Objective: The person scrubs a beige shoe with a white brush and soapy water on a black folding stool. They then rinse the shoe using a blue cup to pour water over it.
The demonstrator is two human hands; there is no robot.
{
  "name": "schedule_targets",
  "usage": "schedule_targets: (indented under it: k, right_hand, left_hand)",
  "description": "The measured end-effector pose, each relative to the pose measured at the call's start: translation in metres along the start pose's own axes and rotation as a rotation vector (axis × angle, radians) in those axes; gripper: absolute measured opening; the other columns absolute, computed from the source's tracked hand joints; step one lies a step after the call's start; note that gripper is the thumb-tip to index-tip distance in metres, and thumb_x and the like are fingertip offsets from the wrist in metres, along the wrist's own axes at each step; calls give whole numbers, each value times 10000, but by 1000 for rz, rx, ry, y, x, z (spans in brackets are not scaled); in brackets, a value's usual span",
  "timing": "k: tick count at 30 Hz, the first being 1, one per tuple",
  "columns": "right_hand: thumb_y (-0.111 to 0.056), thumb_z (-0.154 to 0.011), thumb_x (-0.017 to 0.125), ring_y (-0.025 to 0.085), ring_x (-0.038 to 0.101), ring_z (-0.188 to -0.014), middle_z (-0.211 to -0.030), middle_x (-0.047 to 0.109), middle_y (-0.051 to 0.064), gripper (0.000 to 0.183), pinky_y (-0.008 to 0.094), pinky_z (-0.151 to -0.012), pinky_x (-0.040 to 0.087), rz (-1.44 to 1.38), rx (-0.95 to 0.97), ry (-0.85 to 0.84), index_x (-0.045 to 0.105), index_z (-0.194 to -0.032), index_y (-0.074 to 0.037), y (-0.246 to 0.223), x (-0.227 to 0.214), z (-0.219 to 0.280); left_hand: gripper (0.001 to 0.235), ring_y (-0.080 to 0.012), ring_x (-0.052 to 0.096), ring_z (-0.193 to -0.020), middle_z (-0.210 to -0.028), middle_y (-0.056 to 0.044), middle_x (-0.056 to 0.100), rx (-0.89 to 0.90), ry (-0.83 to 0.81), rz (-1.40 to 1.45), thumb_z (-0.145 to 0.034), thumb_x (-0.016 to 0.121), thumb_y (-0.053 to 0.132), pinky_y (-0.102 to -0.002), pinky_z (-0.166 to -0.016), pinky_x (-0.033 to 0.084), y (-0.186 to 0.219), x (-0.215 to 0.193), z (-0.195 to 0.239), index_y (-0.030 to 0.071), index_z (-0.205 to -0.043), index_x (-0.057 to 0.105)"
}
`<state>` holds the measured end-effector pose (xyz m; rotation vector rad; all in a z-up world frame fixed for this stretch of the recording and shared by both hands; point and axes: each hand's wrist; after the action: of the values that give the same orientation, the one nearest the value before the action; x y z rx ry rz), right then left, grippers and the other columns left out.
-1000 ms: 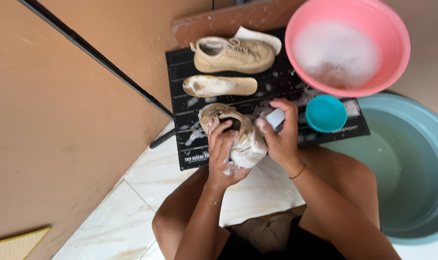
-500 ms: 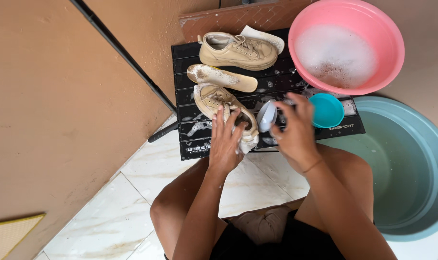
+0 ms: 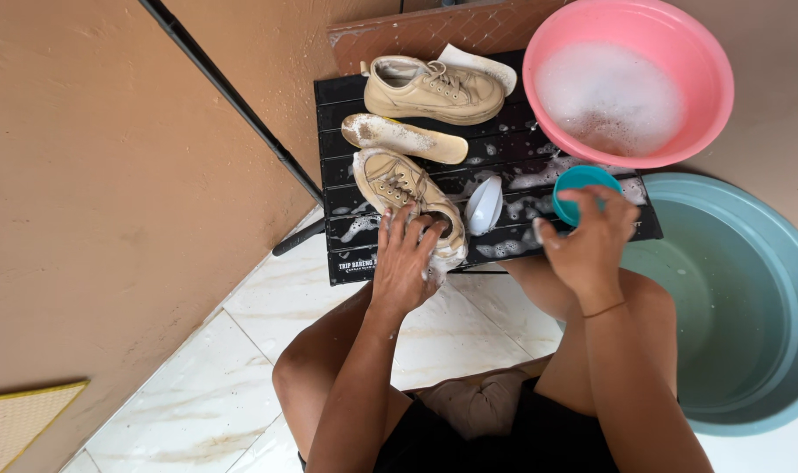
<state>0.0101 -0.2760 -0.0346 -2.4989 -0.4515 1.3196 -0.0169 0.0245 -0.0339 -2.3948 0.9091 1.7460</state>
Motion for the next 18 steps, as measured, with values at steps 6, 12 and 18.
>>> schedule_targets:
  k: [6, 12, 18]
  right_hand:
    - [-85, -821, 902, 329, 657, -1075, -1194, 637, 115, 401, 396, -795, 570, -488, -55, -33, 704, -1169, -83, -33, -24, -7]
    - [-51, -753, 898, 291, 716, -1016, -1164, 677, 76, 449, 367, -821, 609, -700, -145, -68, 745, -1172, -94, -81, 13, 14]
    - [-72, -769, 894, 291, 693, -1029, -1161, 665, 90, 408, 363, -853, 585, -674, -148, -60, 736, -1144, -86, -85, 18, 10]
  left_hand:
    - [789, -318, 573, -1346, -1271, -65, 626, 63, 429, 258, -675, 742, 386, -610, -1212, 272, -22, 10, -5, 134, -1407, 590]
    - [826, -330, 618, -1107, -1162, -187, 553, -68, 854, 914, -664, 895, 89, -493, -1016, 490, -12, -14, -8, -14, -1354, 454]
    - [1203, -333, 475, -1397, -1427, -249, 455, -396, 907, 800, -723, 999, 283, -523, -1277, 300, -36, -22, -6, 6, -1583, 205]
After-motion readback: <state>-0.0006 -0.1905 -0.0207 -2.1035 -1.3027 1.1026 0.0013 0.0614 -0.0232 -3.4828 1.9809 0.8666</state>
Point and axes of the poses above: each hand's wrist, its own z-axis away from the middle knuckle, its own x-axis out of the palm, y = z × x
